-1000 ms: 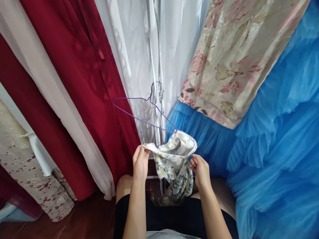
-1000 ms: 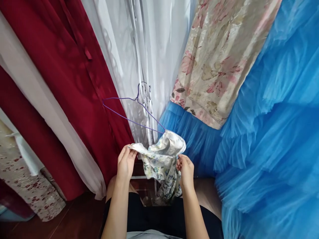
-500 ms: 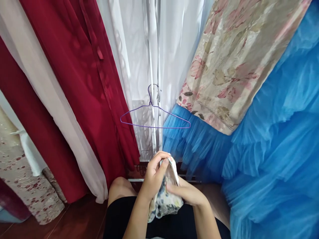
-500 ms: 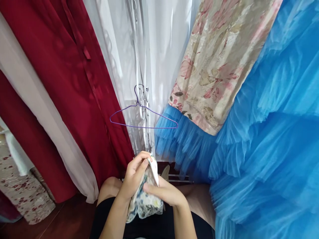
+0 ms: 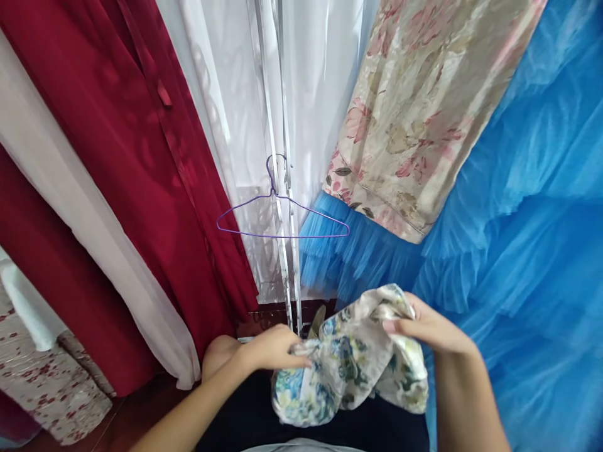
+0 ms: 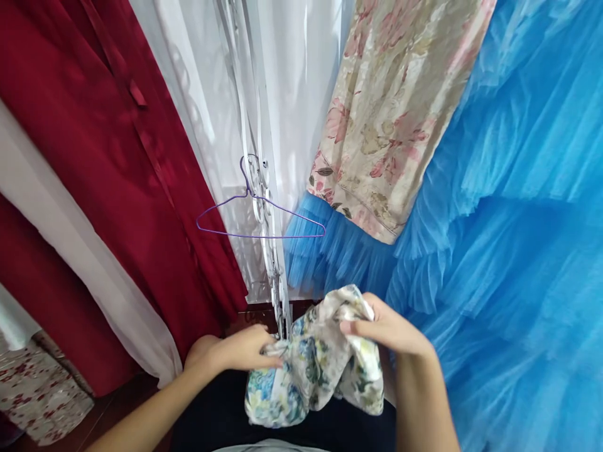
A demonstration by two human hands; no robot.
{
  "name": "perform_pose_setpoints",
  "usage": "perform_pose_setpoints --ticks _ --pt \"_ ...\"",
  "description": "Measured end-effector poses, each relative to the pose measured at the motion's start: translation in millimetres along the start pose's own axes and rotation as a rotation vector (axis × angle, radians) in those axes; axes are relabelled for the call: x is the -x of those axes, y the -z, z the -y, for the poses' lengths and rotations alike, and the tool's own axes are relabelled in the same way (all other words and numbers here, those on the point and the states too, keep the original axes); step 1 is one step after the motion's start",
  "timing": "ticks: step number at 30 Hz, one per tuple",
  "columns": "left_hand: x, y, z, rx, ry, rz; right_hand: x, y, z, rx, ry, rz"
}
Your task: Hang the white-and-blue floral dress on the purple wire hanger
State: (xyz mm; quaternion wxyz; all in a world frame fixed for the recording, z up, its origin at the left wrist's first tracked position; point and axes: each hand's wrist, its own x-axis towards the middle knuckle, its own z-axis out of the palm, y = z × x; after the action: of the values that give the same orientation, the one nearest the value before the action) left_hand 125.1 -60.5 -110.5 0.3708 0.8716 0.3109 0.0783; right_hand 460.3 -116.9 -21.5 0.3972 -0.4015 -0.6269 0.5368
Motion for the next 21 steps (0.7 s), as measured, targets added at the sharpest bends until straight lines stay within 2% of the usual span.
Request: perform_pose_setpoints --ticks 2,4,6,8,12,15,18,21 --pt "12.5 34.3 2.0 -0.075 0.000 -0.145 -18.3 29.0 17.5 0.186 0.006 -0.130" --pt "25.1 66.2 -5.1 -0.052 0.000 -0.292 -51.0 52.0 28.8 0.302 0.041 -0.306" --pt "35.1 89.0 -19.7 0.012 -0.006 -0.425 -92.8 65.7 36.5 0.208 0.097 -0.449" --pt "40.9 102.3 -37.6 0.087 -0.021 -0.518 -136.6 69.7 44.6 0.146 0.118 -0.476" --pt "43.7 116.3 -66.8 0.262 -0.090 -0.658 -207.2 56.3 68.4 0.062 0.034 -0.367" --pt "48.1 128.6 -73.7 0.393 -0.134 -0.781 -235.2 37.9 84.1 0.006 -0.026 -0.210" --pt "60.6 147.4 -63.5 0.437 -0.109 -0.875 -242.8 23.0 90.3 -0.037 -0.070 -0.042" --pt "80.9 176.0 -35.7 0.205 -0.011 -0.838 -238.7 18.1 90.7 -0.080 -0.074 0.066"
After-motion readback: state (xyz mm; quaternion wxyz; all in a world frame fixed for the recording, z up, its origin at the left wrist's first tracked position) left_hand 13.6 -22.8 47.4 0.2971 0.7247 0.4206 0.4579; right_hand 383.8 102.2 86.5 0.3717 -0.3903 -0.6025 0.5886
